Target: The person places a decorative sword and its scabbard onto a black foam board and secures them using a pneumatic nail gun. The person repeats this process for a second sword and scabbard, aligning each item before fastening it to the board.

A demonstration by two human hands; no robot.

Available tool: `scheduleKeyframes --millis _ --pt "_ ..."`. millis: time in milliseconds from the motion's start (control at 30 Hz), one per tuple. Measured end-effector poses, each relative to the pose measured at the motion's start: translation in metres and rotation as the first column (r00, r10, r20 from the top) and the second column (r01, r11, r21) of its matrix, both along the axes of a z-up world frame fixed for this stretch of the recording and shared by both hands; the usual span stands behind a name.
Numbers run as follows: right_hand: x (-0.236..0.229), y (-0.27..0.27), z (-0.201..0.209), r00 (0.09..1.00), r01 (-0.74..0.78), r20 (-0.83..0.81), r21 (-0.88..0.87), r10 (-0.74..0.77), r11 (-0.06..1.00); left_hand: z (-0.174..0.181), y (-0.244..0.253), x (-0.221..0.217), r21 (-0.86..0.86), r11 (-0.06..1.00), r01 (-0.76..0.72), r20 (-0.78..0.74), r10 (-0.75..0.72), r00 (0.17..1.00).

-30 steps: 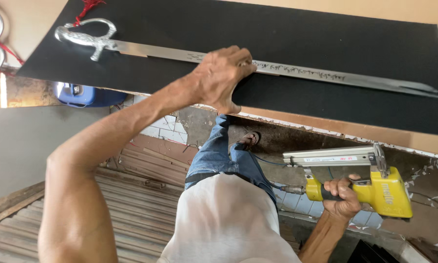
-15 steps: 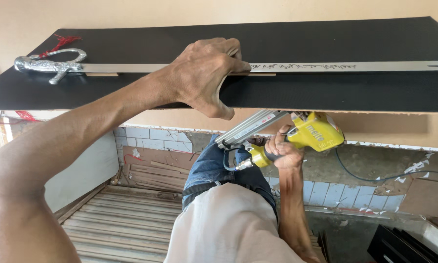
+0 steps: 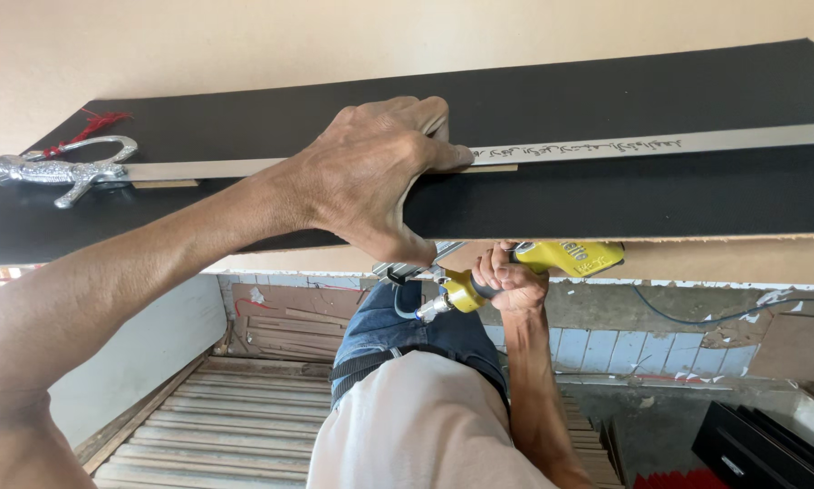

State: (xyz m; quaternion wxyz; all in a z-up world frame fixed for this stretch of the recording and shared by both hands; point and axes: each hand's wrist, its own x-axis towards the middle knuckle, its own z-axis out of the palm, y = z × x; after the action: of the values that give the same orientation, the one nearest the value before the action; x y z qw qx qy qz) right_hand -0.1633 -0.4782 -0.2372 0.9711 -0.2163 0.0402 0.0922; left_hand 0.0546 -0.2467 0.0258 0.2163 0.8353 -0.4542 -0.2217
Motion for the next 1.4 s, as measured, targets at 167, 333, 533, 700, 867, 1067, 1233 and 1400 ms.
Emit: scheduleKeyframes --millis 167,333,533,700,867,1067,1233,1400 --pt "-0.002 0.000 -0.009 0.999 -0.027 0.023 0.006 0.027 1.000 0.001 -0.002 0.002 0.000 1.000 0.014 -0.027 -0.014 1.000" --pt "-0.006 -0.001 -0.012 0.999 -0.032 0.033 0.047 0.030 0.998 0.001 -0.003 0.002 0.018 1.000 0.008 -0.053 -0.007 0.999" --pt "-0.008 0.009 -0.007 0.999 -0.047 0.029 0.021 0.046 0.999 0.004 -0.003 0.004 0.018 1.000 0.000 -0.054 0.001 0.999" --pt "-0.008 0.020 -0.009 0.999 -0.042 0.005 0.007 0.042 0.999 0.006 -0.004 0.003 0.020 1.000 -0.001 -0.044 0.002 0.999" --pt "-0.008 0.024 -0.012 0.998 -0.047 0.044 0.060 0.044 0.997 0.005 -0.003 0.002 0.005 1.000 0.000 -0.026 0.000 1.000" --pt "-0.010 0.037 -0.012 0.997 -0.078 0.024 0.075 0.077 0.994 0.005 -0.005 0.003 0.017 1.000 0.014 -0.041 -0.013 0.999" --pt "-0.012 0.051 -0.014 0.986 -0.121 -0.110 0.056 0.127 0.991 0.006 -0.005 0.003 -0.042 0.999 0.004 -0.025 -0.005 1.000" --pt "-0.010 0.057 -0.017 0.990 -0.115 -0.074 0.090 0.122 0.989 0.003 -0.004 0.000 -0.045 0.999 -0.004 -0.025 0.003 1.000"
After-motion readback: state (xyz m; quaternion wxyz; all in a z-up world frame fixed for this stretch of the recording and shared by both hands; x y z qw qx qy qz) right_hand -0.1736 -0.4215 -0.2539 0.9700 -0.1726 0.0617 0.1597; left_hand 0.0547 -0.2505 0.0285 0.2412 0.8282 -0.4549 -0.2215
